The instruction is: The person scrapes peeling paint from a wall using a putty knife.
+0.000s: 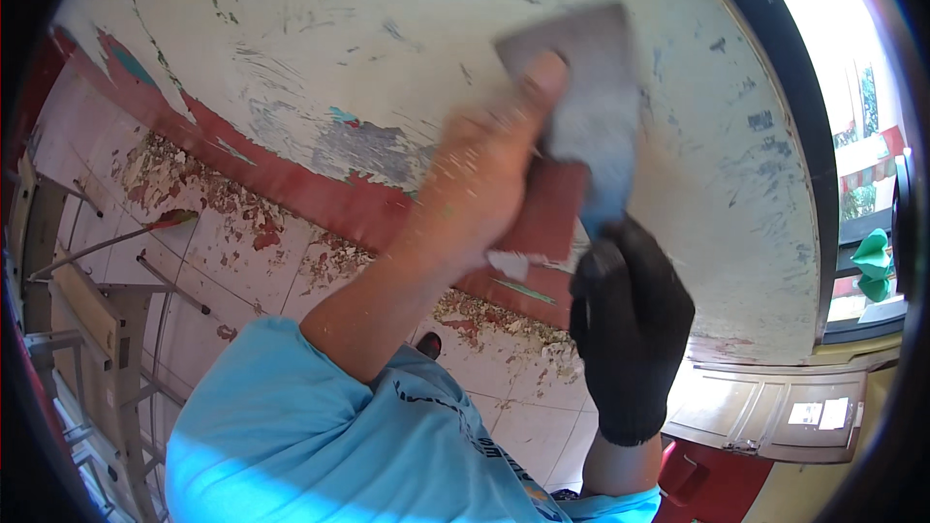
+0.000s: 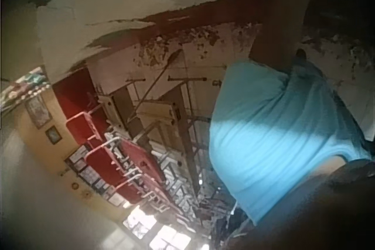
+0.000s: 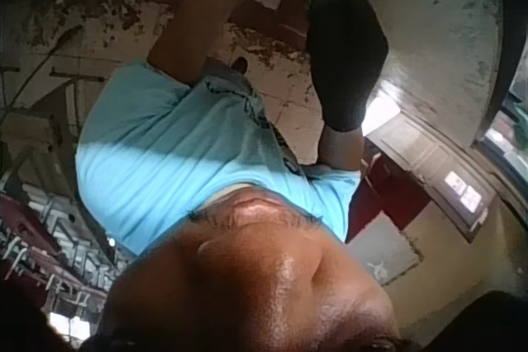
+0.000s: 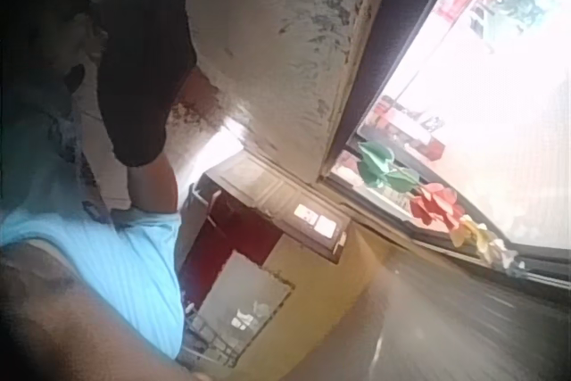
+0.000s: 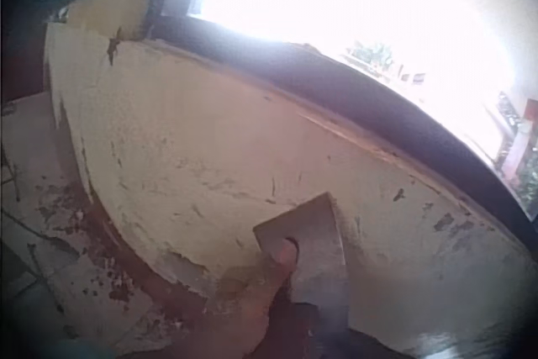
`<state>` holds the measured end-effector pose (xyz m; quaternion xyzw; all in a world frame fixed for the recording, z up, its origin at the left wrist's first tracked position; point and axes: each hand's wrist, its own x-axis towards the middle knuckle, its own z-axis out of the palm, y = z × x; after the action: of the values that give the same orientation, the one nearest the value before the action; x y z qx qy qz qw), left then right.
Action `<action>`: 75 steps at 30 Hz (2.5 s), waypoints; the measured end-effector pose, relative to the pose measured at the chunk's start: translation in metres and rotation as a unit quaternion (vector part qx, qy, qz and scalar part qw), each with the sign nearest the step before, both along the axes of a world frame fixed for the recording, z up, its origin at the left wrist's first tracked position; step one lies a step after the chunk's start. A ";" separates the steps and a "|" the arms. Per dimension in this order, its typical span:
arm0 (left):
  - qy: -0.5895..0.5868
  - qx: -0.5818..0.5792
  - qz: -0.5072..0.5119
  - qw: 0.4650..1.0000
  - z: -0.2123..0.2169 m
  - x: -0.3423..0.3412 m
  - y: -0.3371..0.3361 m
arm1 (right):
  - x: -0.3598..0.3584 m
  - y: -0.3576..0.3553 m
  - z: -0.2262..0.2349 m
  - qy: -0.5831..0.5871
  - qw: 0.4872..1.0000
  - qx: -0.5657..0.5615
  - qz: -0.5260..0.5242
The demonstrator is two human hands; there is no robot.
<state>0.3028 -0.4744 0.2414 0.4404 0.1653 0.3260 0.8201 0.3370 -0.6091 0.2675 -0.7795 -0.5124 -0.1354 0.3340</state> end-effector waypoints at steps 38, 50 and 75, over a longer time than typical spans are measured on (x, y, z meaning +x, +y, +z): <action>0.425 0.261 -0.351 0.792 -0.200 -0.042 -0.061 | -0.010 -0.194 -0.213 0.701 0.691 -0.170 0.051; 0.408 0.293 -0.499 0.706 -0.202 0.006 -0.143 | 0.009 -0.310 -0.248 0.748 0.661 0.060 0.008; 0.251 0.257 -0.479 0.801 -0.175 0.049 -0.163 | -0.001 -0.311 -0.189 0.665 0.743 -0.047 -0.053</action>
<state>0.3516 -0.6373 0.0666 0.7241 0.0434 -0.2000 0.6586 0.3359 -0.9197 0.0781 -0.7126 -0.1237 0.4241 0.5451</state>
